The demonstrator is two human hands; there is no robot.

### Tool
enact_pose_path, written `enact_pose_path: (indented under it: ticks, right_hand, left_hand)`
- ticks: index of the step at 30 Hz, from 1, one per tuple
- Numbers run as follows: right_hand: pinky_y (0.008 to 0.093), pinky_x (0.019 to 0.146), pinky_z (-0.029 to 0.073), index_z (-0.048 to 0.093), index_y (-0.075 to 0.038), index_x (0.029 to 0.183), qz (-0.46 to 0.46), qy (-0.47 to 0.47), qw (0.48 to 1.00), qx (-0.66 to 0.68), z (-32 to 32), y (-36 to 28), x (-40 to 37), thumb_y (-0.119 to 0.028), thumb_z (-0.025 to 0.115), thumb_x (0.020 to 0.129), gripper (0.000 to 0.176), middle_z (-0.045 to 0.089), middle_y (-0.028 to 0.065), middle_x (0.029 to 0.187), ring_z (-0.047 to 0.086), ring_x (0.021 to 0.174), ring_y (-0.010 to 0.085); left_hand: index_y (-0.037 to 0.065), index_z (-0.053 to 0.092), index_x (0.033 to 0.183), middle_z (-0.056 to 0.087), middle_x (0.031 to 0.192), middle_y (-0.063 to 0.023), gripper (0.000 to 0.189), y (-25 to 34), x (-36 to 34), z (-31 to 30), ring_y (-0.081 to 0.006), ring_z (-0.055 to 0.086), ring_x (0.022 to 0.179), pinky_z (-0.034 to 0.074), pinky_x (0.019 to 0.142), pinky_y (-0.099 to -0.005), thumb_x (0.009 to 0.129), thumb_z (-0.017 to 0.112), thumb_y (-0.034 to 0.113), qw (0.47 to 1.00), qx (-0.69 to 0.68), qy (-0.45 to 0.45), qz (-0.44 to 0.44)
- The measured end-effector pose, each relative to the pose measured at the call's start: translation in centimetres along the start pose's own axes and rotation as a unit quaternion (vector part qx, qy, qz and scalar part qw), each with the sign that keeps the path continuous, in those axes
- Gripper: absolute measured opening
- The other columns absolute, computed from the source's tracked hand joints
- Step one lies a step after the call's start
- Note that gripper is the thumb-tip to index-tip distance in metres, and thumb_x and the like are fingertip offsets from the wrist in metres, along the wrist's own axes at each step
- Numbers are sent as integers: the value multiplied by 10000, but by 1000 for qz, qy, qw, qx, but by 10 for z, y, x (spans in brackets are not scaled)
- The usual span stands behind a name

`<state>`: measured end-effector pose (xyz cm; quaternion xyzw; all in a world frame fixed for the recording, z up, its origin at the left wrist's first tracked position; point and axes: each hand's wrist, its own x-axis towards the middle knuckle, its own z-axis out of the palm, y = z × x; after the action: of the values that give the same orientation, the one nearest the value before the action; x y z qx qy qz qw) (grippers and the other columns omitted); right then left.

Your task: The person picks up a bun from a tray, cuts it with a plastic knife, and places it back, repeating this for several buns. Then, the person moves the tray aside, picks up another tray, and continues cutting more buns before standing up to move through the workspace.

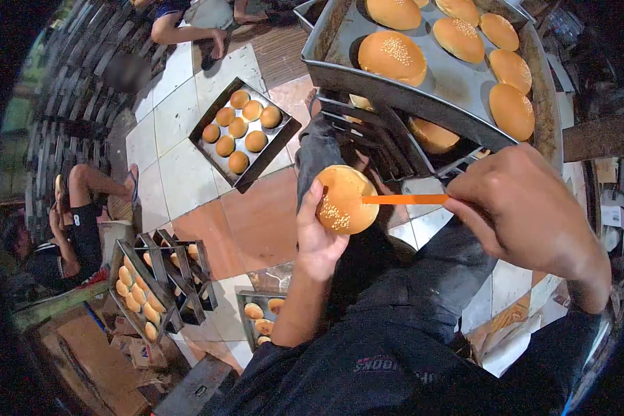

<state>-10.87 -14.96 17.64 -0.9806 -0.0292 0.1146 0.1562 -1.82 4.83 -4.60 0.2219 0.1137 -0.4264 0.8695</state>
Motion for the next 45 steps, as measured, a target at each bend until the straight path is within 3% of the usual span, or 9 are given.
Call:
enact_pose_path:
  ticks: [6,11,16,22,30,32,36,40,45]
  right_hand:
    - [423,557,434,584,-4,692,31,-14,999,-10,2,-11,-5,-109,594,791,145,553,142,612,551,588,343]
    - [422,567,438,581,-16,709,21,-28,999,-27,13,-13,-2,-125,586,807,147,545,132,610,552,590,339]
    - [414,579,434,569,-31,706,21,8,1000,21,20,-14,-7,-147,576,832,172,549,128,629,556,620,335]
    - [415,601,490,595,-17,728,20,17,998,52,31,-13,-12,-155,564,829,174,602,152,667,615,638,321]
    - [364,576,452,572,-54,760,-18,91,996,12,72,-12,-7,-162,577,841,136,572,95,665,590,603,256]
    - [353,565,441,567,-55,764,-19,97,995,4,75,-12,-8,-162,583,837,131,561,79,654,585,598,238]
    - [336,543,415,560,-60,757,-36,151,988,-21,91,-11,-2,-164,599,826,130,526,53,629,568,590,212]
    - [342,511,378,595,-49,792,-42,176,983,20,99,-7,-11,-102,649,790,76,482,71,586,490,508,246]
    - [343,509,390,625,-35,781,17,218,969,110,86,8,-44,-116,655,786,86,543,76,608,511,517,247]
  left_hand:
    - [68,560,1081,629,1025,-72,392,2,0,15,-206,622,931,502,868,-374,817,640,347,988,-18,55,142]
    - [75,564,1063,630,1014,-62,367,8,5,22,-205,622,930,512,847,-377,812,637,333,988,-45,71,133]
    - [78,588,1019,637,992,-61,320,12,10,24,-209,625,920,519,828,-381,826,611,333,974,-73,60,206]
    - [78,592,1025,642,1008,-63,304,28,18,13,-209,629,925,521,833,-379,830,584,311,974,-110,33,198]
    - [91,591,1062,641,1039,-49,328,34,18,31,-204,623,962,515,851,-371,866,537,348,966,-97,84,223]
    - [84,555,1116,626,1062,-70,340,37,15,37,-234,621,963,517,838,-405,860,555,307,955,-124,147,228]
    - [85,536,1158,611,1099,-74,363,28,13,43,-238,601,1006,502,854,-422,883,533,323,966,-152,95,187]
    - [70,543,1149,603,1127,-77,389,41,18,42,-246,591,1037,489,898,-403,911,462,367,951,-111,186,219]
    - [59,522,1175,584,1158,-107,424,77,18,32,-275,567,1072,473,914,-438,904,452,378,967,-75,42,241]
